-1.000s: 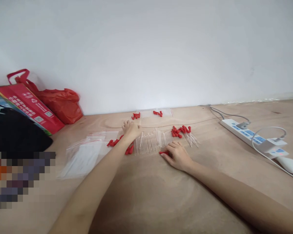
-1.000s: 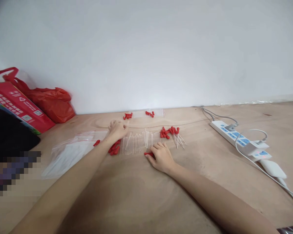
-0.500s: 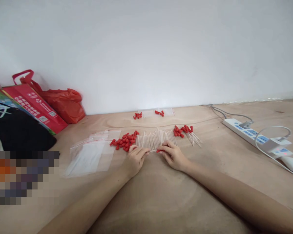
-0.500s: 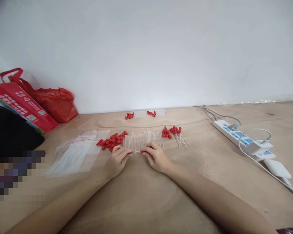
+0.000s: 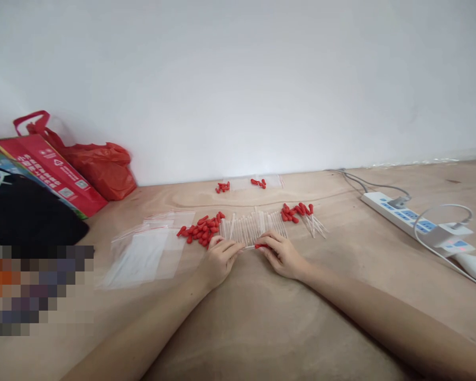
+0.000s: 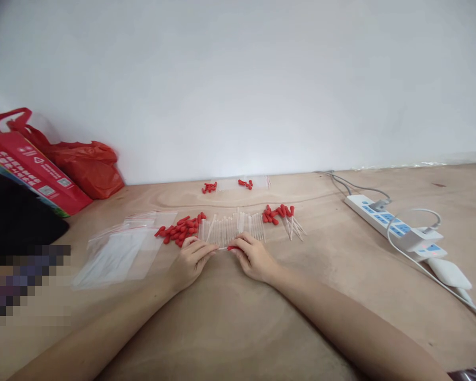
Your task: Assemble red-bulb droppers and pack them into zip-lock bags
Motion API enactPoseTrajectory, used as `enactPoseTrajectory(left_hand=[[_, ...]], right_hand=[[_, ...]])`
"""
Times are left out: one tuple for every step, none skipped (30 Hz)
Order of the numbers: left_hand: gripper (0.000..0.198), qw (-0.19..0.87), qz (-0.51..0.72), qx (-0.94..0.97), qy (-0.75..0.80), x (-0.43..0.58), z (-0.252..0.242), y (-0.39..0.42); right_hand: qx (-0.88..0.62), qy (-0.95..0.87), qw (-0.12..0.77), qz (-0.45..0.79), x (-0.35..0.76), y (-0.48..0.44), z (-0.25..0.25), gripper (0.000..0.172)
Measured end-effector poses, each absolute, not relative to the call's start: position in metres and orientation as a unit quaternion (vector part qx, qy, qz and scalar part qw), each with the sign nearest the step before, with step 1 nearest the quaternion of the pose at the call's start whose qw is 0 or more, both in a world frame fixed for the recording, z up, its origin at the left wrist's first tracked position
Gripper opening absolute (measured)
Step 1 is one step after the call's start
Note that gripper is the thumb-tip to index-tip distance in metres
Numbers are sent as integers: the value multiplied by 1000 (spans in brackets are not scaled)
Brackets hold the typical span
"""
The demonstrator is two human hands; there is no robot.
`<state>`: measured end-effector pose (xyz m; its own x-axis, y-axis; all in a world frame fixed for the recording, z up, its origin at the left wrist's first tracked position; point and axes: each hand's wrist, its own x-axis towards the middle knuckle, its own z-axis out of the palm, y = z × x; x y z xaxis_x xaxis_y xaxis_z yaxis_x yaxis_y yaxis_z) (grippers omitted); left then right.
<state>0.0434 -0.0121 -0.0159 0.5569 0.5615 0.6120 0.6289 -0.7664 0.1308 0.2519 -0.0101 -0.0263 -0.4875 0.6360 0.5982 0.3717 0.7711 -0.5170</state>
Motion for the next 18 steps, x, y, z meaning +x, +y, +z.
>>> enactPoseTrajectory(left_hand=[[20, 51, -327, -882, -336, 43, -16, -12], [20, 51, -327, -882, -335, 43, -16, -12], [21, 49, -327, -883, -332, 43, -16, -12], [21, 48, -329, -883, -330, 43, -16, -11], [21, 45, -330, -884, -328, 43, -16, -11], [21, 42, -329, -885, -328, 43, -16, -11], [21, 40, -328, -886, -327, 44, -17, -10], [21, 38, -327, -886, -326, 44, -17, -10], [22, 37, -327, -887, -325, 45, -17, -10], [22, 36, -327, -887, -324, 45, -17, -9], [22, 34, -328, -888, -321, 46, -17, -9], [21, 32, -330, -888, -317, 47, -17, -9], [21, 30, -332, -889, -313, 47, -17, -10], [20, 29, -334, -890, -311, 48, -16, -10], [19, 29, -333, -891, -308, 48, -16, -11], [19, 31, -332, -892, -306, 48, -15, -11], [20, 34, -328, -893, -305, 48, -15, -11], [21, 37, -322, -896, -305, 48, -15, -12]], right_hand=[[-299, -848, 407, 162, 252, -10, -27, 19], [-301, -849, 403, 162, 252, -10, -27, 19], [-302, -851, 399, 162, 252, -9, -27, 18], [-302, -853, 395, 161, 252, -9, -28, 17], [-300, -855, 392, 161, 252, -8, -28, 17], [-297, -856, 390, 161, 252, -8, -28, 17], [-294, -858, 390, 161, 252, -7, -28, 18], [-292, -858, 391, 162, 253, -7, -28, 19], [-291, -858, 391, 163, 253, -7, -27, 19], [-291, -857, 392, 165, 253, -6, -27, 19], [-291, -857, 391, 166, 253, -6, -27, 19], [-289, -858, 391, 167, 253, -6, -27, 19], [-287, -858, 391, 167, 254, -6, -27, 18], [-283, -859, 392, 167, 254, -7, -27, 18], [-278, -860, 395, 167, 254, -7, -27, 17], [-273, -860, 399, 165, 254, -7, -27, 17], [-268, -859, 404, 164, 255, -7, -27, 17], [-264, -859, 407, 162, 255, -8, -27, 17]])
